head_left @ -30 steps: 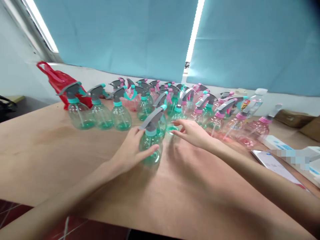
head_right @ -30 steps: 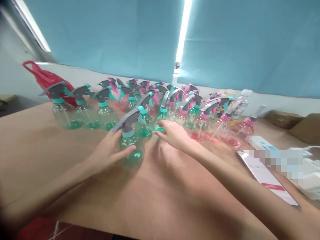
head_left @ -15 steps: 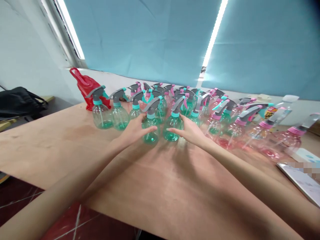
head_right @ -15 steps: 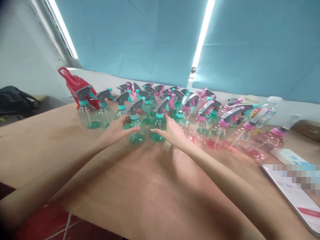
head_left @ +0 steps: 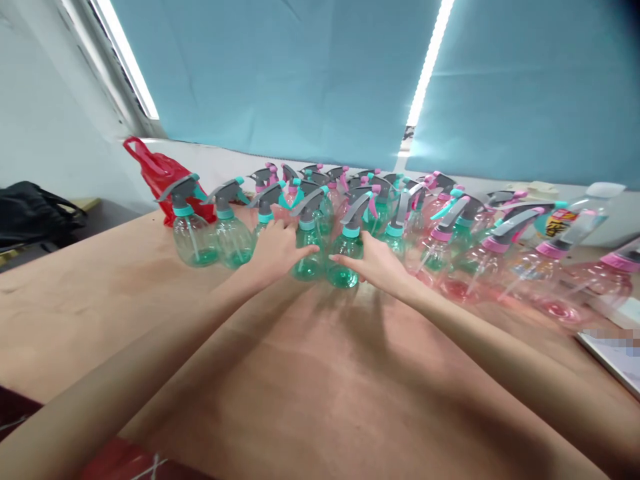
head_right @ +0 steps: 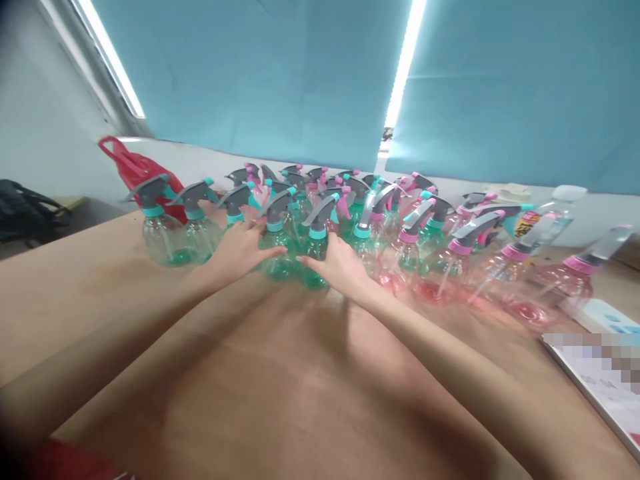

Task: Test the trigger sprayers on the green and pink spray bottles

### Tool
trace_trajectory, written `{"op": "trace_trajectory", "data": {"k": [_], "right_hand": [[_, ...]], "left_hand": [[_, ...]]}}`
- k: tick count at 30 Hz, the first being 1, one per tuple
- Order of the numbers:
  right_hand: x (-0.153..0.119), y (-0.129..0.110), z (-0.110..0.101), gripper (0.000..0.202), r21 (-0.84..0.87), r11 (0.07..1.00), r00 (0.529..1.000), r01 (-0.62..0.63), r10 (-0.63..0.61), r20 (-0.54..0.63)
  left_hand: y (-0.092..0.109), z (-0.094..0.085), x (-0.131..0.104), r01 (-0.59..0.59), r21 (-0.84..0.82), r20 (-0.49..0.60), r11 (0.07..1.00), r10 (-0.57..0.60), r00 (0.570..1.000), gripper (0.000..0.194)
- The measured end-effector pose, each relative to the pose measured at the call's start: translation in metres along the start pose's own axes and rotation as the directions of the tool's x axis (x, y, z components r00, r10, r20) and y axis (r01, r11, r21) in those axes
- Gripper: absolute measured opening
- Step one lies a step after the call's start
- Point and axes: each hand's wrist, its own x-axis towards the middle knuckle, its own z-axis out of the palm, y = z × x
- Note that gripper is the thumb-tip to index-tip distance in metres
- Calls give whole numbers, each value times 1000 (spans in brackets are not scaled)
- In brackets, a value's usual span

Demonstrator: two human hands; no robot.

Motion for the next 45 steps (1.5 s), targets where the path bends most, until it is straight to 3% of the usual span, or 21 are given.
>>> {"op": "trace_trajectory", "data": {"k": [5,16,20,25,28,32,36,39,42,45], "right_hand": [[0,1,0,55,-7,1000,1000,22,-22,-9],[-5,1,-4,59,-129,988,995,80,-87,-43],[-12,-2,-5,63,-181,977,992,110,-119,-35],[-33,1,-1,64,-233,959,979,160,-184,-83],[-52,7,0,61,-234,946,953,225,-264,-152],[-77,16,-4,49,-115,949,927,294,-313,-207],[-101,24,-11,54,170,938,951,303,-288,-112],[-116,32,-15,64,248,907,940,341,-332,-78],[-126,41,-20,74,259,895,932,362,-340,-129],[-131,51,-25,75,249,892,924,379,-346,-165]], "left_hand": [[0,9,2,37,18,-48,999,-36,998,50],[-6,19,-1,-1,30,-126,1000,5,992,56],[-1,12,-13,0,18,-131,1000,2,991,62],[12,-9,-39,125,-44,-84,991,-128,988,66],[27,-23,-51,94,-209,32,973,-90,995,65],[59,-37,-57,63,-572,211,818,73,975,75],[99,-43,-54,-13,-769,177,640,232,957,65],[126,-38,-50,-58,-863,102,502,285,953,57],[148,-28,-48,-81,-914,37,398,279,960,38],[164,-17,-46,-94,-923,-11,373,218,976,31]]}}
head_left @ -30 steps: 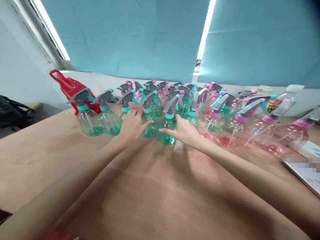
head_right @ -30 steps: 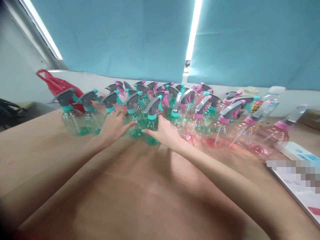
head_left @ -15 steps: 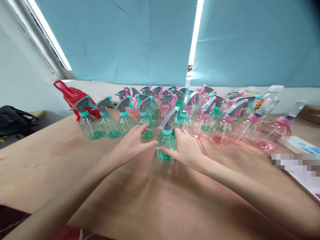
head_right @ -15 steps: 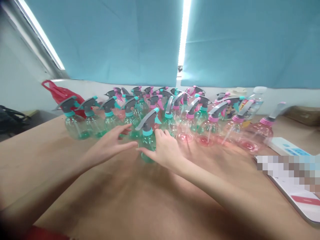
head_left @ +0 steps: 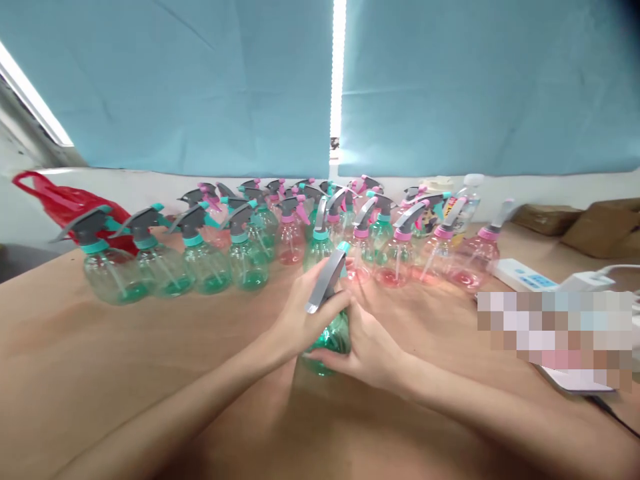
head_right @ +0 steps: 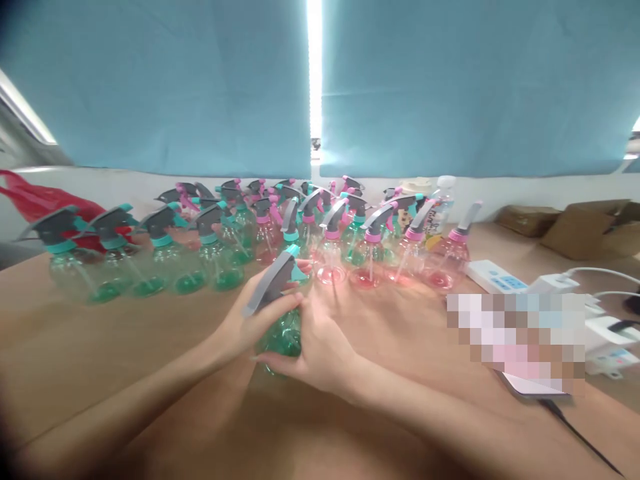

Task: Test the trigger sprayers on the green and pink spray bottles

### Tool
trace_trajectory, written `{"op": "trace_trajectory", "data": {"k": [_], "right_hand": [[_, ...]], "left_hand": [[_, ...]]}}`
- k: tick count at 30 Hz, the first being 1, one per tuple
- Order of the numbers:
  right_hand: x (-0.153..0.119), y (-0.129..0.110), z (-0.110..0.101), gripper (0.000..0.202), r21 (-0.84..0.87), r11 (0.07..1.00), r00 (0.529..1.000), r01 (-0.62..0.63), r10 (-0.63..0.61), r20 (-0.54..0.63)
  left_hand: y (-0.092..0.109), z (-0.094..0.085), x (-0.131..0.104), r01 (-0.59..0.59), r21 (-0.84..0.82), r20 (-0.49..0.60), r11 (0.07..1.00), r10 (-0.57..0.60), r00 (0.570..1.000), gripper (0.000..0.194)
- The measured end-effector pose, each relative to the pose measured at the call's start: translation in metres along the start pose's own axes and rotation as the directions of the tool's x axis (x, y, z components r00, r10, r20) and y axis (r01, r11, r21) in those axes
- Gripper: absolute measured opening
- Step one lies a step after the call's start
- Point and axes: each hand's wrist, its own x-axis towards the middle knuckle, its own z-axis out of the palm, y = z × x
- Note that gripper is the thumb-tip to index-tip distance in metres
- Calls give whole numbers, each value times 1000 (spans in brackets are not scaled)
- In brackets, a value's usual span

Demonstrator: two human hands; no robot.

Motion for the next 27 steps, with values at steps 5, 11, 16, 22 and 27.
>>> {"op": "trace_trajectory", "data": {"k": [5,11,16,22,27], "right_hand": [[-5,21,-16,87,17,997,994,70,-71,77],[-21,63,-44,82,-110,994,972,0,26,232],[-32,79,-61,60,-306,948,951,-89,172,257],[-33,77,-63,58,-326,941,944,-94,189,272],[-33,78,-62,56,-332,939,943,-94,191,271]], "left_hand": [[-6,15,11,-50,-29,-56,998,49,997,33],[-13,14,24,-32,-108,-6,994,32,999,39],[-21,2,35,0,-97,-20,995,-2,1000,41],[-21,-12,45,97,-94,-41,991,-101,994,39],[-20,-12,45,108,-79,-54,991,-112,992,38]]}}
